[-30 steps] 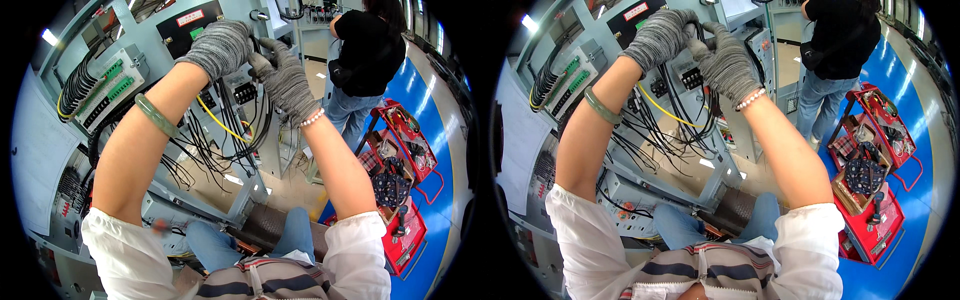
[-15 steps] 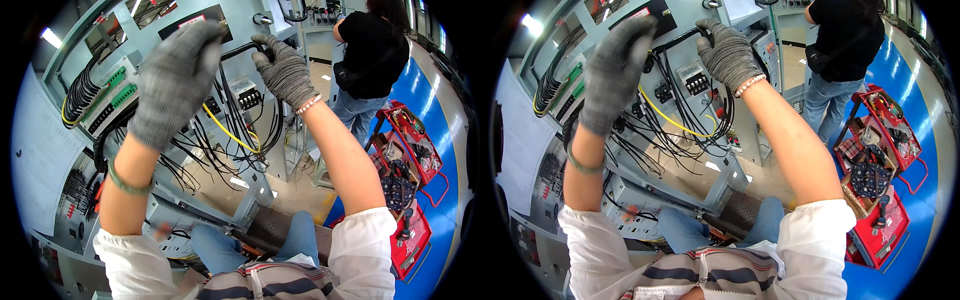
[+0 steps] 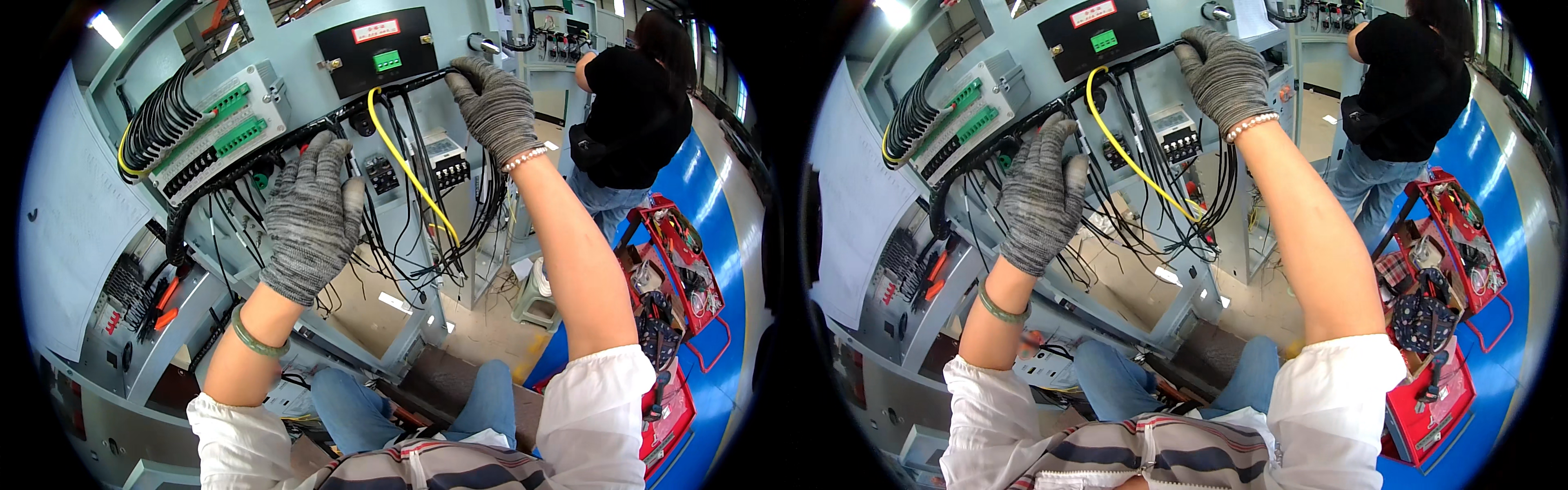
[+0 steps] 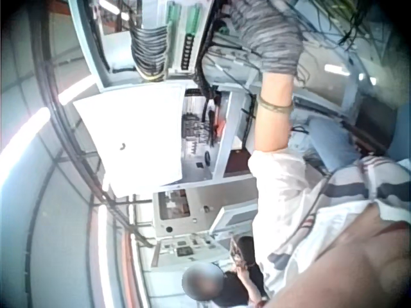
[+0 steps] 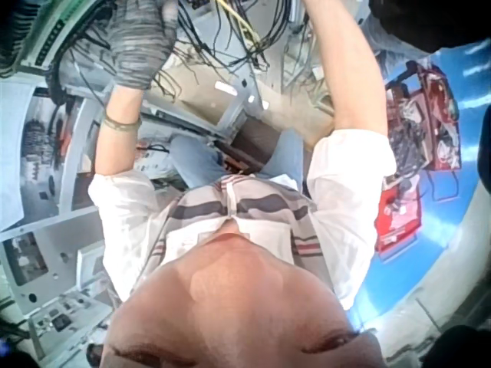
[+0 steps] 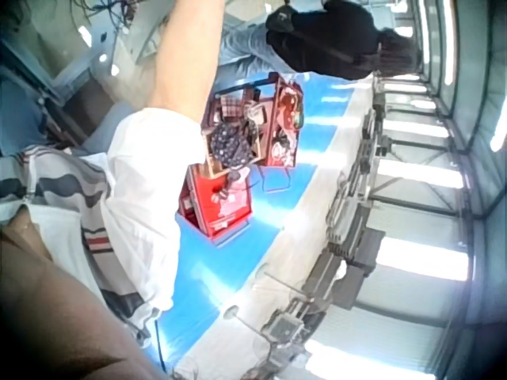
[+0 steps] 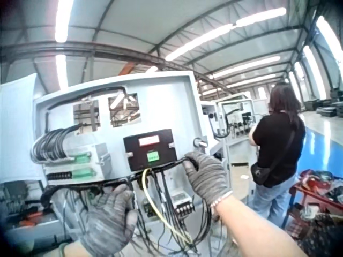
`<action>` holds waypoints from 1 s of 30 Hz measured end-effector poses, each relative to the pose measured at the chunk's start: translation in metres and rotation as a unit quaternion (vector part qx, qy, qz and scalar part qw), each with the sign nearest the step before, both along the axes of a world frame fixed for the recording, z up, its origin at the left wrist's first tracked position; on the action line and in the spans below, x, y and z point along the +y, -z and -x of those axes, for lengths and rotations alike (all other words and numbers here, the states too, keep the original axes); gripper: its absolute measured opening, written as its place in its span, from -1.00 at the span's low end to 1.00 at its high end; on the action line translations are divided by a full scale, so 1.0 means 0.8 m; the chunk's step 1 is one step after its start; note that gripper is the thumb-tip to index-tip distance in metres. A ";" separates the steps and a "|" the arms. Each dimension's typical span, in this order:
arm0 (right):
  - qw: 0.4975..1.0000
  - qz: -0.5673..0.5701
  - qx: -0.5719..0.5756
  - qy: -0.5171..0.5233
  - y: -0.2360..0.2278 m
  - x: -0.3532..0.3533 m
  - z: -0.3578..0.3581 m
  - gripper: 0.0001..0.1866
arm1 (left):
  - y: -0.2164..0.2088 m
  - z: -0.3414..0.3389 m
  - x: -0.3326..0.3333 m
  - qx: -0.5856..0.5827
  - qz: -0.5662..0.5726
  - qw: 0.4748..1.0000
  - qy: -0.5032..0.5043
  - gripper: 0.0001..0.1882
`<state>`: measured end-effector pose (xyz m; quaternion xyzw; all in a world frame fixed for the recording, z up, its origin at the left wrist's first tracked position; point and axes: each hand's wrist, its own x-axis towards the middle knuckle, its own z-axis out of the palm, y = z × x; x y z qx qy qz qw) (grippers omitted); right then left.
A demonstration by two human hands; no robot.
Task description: The person organizes a bundle of black and yellow wires inside an open electrical cabinet. They repeatedly gather, separate, and align the wires with gloved hands, occasionally glancing at a schematic attached to the cabinet door.
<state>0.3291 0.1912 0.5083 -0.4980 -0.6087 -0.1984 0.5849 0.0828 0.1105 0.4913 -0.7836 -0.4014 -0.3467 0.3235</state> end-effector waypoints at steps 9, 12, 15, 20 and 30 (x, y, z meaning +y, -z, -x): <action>0.995 0.023 -0.045 0.080 0.019 0.011 0.004 -0.70 | -0.013 -0.008 0.006 0.034 -0.042 0.997 -0.046 -0.64; 0.996 0.070 -0.023 0.040 0.020 -0.004 0.012 -0.67 | -0.004 -0.003 0.009 0.020 -0.034 0.998 -0.055 -0.61; 0.996 0.046 -0.052 0.057 0.020 -0.021 0.006 -0.64 | 0.003 -0.003 0.003 0.016 -0.023 0.999 -0.041 -0.53; 0.996 0.006 -0.078 0.046 0.031 -0.033 0.001 -0.55 | 0.026 0.011 -0.008 -0.014 0.037 0.999 0.027 -0.49; 0.989 0.113 0.093 0.024 0.262 -0.165 -0.038 -0.67 | 0.283 0.110 -0.141 -0.160 0.289 0.926 0.180 -0.66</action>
